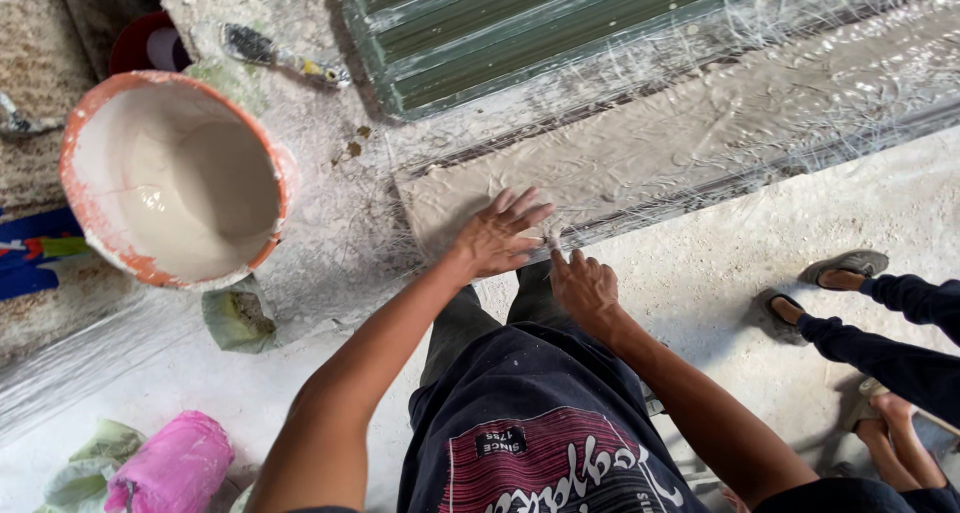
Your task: The person applies a white plaster slurry onto long decorative molded panels laid on a workshop table. They scoop slurry from a plastic bowl, spread it over the panel surface by hand and with a small trowel, then use a curved scraper to smooth the coating along the mold.
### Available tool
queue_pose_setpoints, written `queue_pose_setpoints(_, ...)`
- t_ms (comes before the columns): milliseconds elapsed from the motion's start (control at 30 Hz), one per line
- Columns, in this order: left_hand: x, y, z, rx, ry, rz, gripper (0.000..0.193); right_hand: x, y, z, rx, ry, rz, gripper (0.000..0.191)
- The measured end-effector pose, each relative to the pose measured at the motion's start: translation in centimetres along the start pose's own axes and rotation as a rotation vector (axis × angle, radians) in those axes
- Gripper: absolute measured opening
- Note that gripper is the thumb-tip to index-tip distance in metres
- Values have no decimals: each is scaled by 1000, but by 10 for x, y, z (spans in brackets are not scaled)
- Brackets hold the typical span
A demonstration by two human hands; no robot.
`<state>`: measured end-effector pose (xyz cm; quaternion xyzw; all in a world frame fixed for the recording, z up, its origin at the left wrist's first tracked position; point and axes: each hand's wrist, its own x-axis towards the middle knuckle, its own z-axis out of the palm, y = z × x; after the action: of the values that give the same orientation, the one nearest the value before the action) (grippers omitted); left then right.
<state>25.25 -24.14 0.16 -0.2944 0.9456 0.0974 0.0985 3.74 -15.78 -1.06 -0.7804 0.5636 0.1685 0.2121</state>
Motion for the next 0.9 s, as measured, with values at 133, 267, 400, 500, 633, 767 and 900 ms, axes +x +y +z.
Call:
queue_pose_setpoints(133,68,15,-23,-75,-61,32,51,1,38,-23,88,12,165,46)
queue_pose_setpoints(267,126,25,-52,-415,-115,-12,44,-6,77,-54,308,48,356,32)
queue_pose_setpoints(400,129,11,-59,-606,171,-65,28,-17,103,-61,417,251,337,19)
queue_pose_setpoints(500,98,-12,-41,-500,382,-28,21,-15,101,-48,497,176,178,20)
queue_pose_setpoints(633,31,-7,-2,-443,223,161,19,1,81,-24,375,75,-175,33)
queue_pose_setpoints(767,-8,6,25,-254,82,94,32,6,73,-11,246,80,-179,30)
queue_pose_setpoints(900,3,6,32,-171,112,125,42,0,83,-15,188,138,-129,28)
